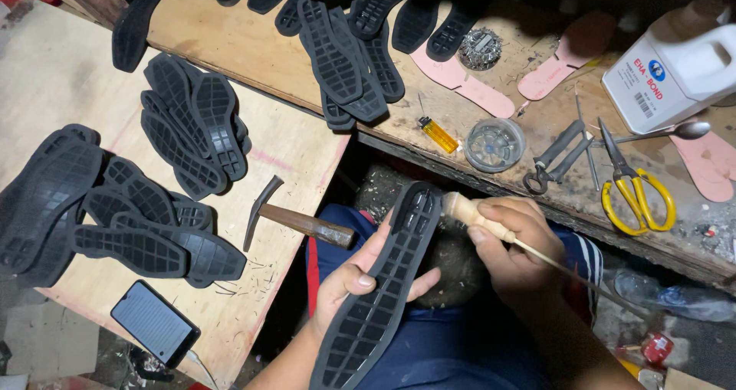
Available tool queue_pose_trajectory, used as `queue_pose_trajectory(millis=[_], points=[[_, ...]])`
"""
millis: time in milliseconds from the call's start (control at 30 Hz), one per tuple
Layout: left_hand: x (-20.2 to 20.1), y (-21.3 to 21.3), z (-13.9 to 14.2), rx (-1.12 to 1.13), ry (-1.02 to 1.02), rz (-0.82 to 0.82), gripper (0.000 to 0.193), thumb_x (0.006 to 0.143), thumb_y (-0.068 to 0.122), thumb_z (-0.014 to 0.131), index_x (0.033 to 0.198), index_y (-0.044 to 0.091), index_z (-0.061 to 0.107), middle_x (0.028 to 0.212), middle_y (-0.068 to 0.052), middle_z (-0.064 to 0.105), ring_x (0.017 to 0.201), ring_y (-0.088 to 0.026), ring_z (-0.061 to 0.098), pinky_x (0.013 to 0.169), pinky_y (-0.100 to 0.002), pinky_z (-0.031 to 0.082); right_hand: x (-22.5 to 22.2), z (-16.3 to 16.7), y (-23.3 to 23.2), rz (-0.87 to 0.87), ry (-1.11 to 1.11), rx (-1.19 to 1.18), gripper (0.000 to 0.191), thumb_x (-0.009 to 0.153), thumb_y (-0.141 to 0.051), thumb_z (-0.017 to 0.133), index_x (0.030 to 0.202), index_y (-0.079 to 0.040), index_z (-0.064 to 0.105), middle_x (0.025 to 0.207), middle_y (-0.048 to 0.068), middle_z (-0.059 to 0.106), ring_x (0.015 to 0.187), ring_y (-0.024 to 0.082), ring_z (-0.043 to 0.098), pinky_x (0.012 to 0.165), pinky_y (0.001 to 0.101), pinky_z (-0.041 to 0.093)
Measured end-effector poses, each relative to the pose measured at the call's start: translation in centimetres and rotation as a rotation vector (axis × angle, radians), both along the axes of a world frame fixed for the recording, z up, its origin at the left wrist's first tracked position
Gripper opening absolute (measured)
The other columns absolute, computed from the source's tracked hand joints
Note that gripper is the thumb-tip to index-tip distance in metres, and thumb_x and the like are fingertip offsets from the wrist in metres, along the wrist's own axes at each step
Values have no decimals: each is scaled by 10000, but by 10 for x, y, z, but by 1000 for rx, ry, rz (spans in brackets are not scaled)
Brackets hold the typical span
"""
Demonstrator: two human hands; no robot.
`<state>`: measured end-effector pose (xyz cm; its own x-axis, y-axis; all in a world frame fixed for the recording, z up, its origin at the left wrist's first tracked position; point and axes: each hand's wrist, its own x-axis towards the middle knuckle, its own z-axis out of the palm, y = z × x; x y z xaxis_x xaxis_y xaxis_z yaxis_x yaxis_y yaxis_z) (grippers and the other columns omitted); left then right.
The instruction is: The person sits on the floor and applies glue with a brush to the textured underside of rubber shoe soles, working one sole at a time. They dip the brush into a glue container, spread the adhesive over the sole surface, then place the finished sole onto a stack on the workbench and pick up the next one.
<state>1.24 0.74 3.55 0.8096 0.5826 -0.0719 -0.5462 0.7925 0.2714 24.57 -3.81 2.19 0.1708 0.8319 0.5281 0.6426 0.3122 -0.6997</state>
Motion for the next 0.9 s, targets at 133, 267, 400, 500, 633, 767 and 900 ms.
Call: queue_pose_trajectory(millis=[133,267,400,500,633,767,900], points=[[-2,-1,-8,-13,-84,-5,1107,734,195,632,1697,136,89,1634,-93,321,1501,-219,386,1284,-517,211,-1,-2,-5,257,26,-76,279,787,-61,799,1028,-23,665,1014,115,733,980,274,710,869,374,571],[-7,0,-22,-128,-177,-110,1112,752,139,614,1729,134,84,1678,-52,317,1491,-192,363,1256,-625,250,5,-4,-3,137,-55,-20,250,810,-37,762,1040,-22,667,1045,131,715,987,278,697,906,394,567],[-9,1,-36,-219,-338,-137,1091,797,116,585,1753,92,61,1681,-162,302,1549,-273,327,1183,-694,312,12,-3,1,154,-8,-33,258,809,-47,762,1042,-20,654,1034,132,708,967,272,694,880,384,566],[-9,1,-41,-264,-397,-161,1074,803,104,577,1733,51,42,1679,-230,278,1570,-324,317,1117,-724,335,16,-1,0,63,-20,-64,261,827,-32,758,1064,-17,650,1061,148,704,965,278,690,880,383,560],[-12,3,-40,-238,-383,-171,1076,800,103,574,1733,50,39,1705,-194,283,1545,-320,354,1147,-701,345,18,0,0,63,47,18,267,870,-31,719,1117,-24,617,1104,135,686,992,267,675,905,370,565],[-12,7,-37,-109,-244,-182,1060,820,137,583,1741,64,63,1693,-158,298,1511,-290,395,1222,-636,331,12,5,6,97,-119,30,284,815,-65,780,1067,-49,650,1046,111,711,985,291,681,899,402,559],[-3,5,-38,-129,-200,-113,1032,848,179,575,1757,56,100,1607,-158,361,1368,-258,441,1173,-517,323,-8,15,11,143,-328,119,278,800,-88,793,1041,-94,655,1043,99,720,978,295,673,920,452,521]])
